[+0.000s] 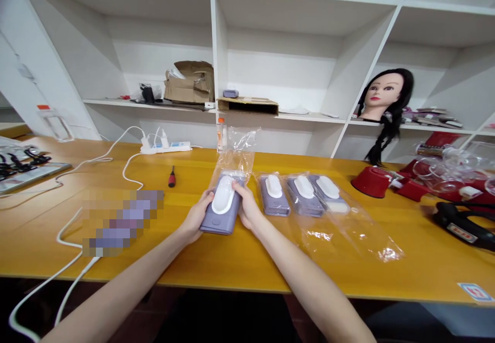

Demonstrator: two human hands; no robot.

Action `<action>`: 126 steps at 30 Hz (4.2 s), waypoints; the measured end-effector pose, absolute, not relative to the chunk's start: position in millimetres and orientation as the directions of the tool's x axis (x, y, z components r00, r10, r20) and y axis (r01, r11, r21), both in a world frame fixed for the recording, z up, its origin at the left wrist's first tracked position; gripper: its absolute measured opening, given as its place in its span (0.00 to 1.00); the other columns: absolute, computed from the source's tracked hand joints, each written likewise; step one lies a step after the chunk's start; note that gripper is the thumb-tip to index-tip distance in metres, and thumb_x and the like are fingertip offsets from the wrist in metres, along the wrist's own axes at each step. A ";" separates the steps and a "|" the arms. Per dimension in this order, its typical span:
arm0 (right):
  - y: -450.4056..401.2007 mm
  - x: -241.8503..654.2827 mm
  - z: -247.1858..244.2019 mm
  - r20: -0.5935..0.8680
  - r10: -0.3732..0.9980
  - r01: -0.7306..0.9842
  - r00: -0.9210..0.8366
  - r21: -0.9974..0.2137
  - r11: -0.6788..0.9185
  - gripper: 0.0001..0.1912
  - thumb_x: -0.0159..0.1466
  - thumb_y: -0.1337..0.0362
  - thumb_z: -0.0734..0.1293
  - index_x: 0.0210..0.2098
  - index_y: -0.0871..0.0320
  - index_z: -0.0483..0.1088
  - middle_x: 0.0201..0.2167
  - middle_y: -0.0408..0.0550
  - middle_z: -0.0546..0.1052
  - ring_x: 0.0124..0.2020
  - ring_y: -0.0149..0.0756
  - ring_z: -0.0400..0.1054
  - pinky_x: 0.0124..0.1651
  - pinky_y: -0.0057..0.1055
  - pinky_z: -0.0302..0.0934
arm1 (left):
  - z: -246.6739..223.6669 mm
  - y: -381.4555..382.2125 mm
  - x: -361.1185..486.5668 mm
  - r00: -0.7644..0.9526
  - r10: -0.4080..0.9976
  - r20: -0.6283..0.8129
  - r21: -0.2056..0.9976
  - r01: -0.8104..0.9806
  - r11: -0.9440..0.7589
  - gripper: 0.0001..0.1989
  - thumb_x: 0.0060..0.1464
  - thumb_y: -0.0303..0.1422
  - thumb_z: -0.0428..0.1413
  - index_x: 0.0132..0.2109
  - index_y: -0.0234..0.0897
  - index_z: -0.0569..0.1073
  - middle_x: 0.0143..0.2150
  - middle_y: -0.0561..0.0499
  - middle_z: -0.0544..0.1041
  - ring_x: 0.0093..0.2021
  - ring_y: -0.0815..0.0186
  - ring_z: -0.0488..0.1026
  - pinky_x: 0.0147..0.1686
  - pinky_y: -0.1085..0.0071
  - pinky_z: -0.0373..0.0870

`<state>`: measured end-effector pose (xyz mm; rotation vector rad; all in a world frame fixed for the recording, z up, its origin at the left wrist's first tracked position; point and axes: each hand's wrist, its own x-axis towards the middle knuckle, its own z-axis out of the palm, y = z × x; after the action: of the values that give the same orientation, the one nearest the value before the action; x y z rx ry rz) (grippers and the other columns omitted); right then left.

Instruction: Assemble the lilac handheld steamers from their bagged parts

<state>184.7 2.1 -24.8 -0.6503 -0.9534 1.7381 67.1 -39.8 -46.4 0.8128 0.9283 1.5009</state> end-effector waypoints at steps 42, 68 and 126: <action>13.1 202.9 -8.1 -0.041 0.970 -0.592 -0.240 -0.786 -0.180 0.16 0.59 0.51 0.61 0.35 0.56 0.69 0.29 0.47 0.78 0.36 0.42 0.73 0.38 0.37 0.67 | -44.1 -58.2 75.0 -0.050 0.931 0.361 0.923 0.165 -0.349 0.38 0.38 0.31 0.64 0.59 0.45 0.63 0.54 0.48 0.71 0.54 0.56 0.67 0.55 0.64 0.60; 19.8 207.4 -13.0 -0.101 0.984 -0.647 -0.149 -0.742 -0.174 0.05 0.60 0.62 0.62 0.33 0.56 0.68 0.24 0.39 0.77 0.28 0.34 0.72 0.35 0.33 0.69 | -46.3 -65.6 60.4 -0.043 0.895 0.445 0.862 0.292 -0.414 0.21 0.48 0.35 0.57 0.51 0.43 0.73 0.35 0.48 0.77 0.39 0.62 0.72 0.48 0.71 0.64; 15.5 217.3 -21.5 -0.014 0.863 0.531 -0.504 -0.793 0.298 0.09 0.55 0.65 0.67 0.36 0.59 0.70 0.20 0.40 0.73 0.19 0.27 0.63 0.26 0.24 0.58 | -50.2 -32.2 46.0 -0.268 0.925 0.270 0.779 0.625 -0.046 0.32 0.51 0.50 0.48 0.60 0.41 0.60 0.51 0.41 0.65 0.54 0.50 0.65 0.53 0.55 0.58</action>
<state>217.3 15.5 -21.5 -1.2452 -2.1527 1.0724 46.0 -32.2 -50.2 1.6443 1.8958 1.2265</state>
